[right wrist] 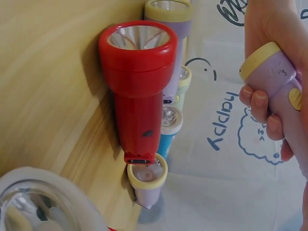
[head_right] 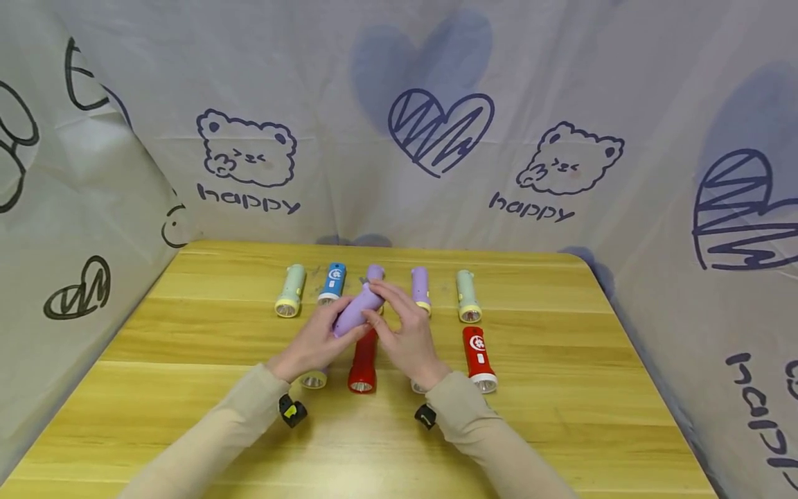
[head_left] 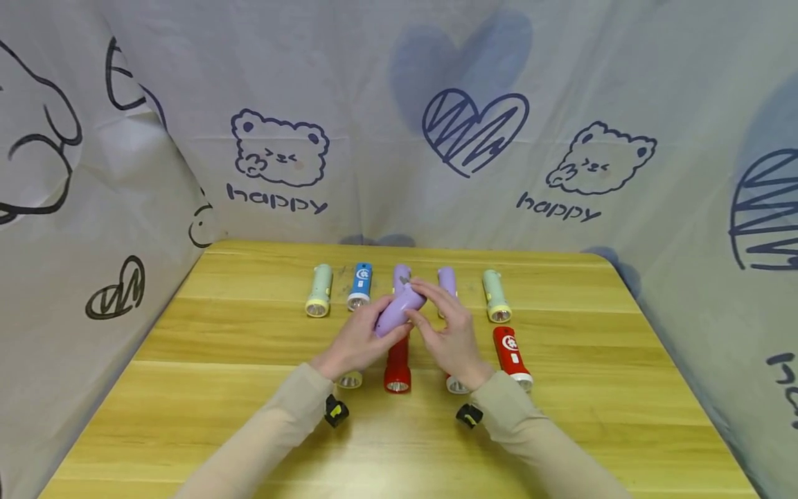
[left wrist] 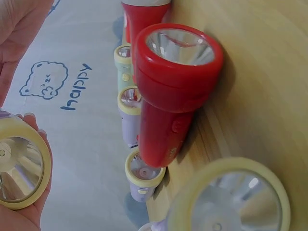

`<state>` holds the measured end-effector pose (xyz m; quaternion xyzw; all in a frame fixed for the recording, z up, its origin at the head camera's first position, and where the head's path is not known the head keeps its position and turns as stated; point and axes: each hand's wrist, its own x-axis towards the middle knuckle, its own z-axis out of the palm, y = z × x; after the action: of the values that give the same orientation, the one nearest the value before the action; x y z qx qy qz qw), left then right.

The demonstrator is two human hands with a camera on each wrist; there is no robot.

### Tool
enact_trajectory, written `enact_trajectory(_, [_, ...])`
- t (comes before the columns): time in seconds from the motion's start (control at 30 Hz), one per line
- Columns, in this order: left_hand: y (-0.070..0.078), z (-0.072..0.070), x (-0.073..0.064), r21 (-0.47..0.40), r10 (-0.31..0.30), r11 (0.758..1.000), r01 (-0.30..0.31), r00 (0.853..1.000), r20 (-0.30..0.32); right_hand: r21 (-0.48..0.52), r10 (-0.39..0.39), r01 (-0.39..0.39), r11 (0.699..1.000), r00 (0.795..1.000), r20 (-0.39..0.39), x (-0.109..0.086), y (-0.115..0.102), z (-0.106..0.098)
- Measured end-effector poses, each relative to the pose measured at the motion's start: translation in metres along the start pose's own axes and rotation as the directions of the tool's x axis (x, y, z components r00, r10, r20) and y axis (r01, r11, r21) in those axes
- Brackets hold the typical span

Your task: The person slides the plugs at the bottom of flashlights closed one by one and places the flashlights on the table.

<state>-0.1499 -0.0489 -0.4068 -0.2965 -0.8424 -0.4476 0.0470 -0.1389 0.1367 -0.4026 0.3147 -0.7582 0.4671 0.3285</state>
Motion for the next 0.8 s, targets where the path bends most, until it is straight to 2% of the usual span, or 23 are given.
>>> enact_trajectory(0.37, [-0.0005,0.0019,0.0036,0.041,0.039,0.998,-0.037,0.999,-0.030,-0.023,0.060,-0.061,0.998,0.997,-0.046,-0.0032,0.0006,0.0024])
enact_trajectory(0.8, [0.0002,0.0036,0.0023,0.009,-0.030,0.999,0.030,0.998,-0.060,-0.062,0.049,-0.055,0.997,0.995,-0.091,-0.0014,-0.0003,0.0083])
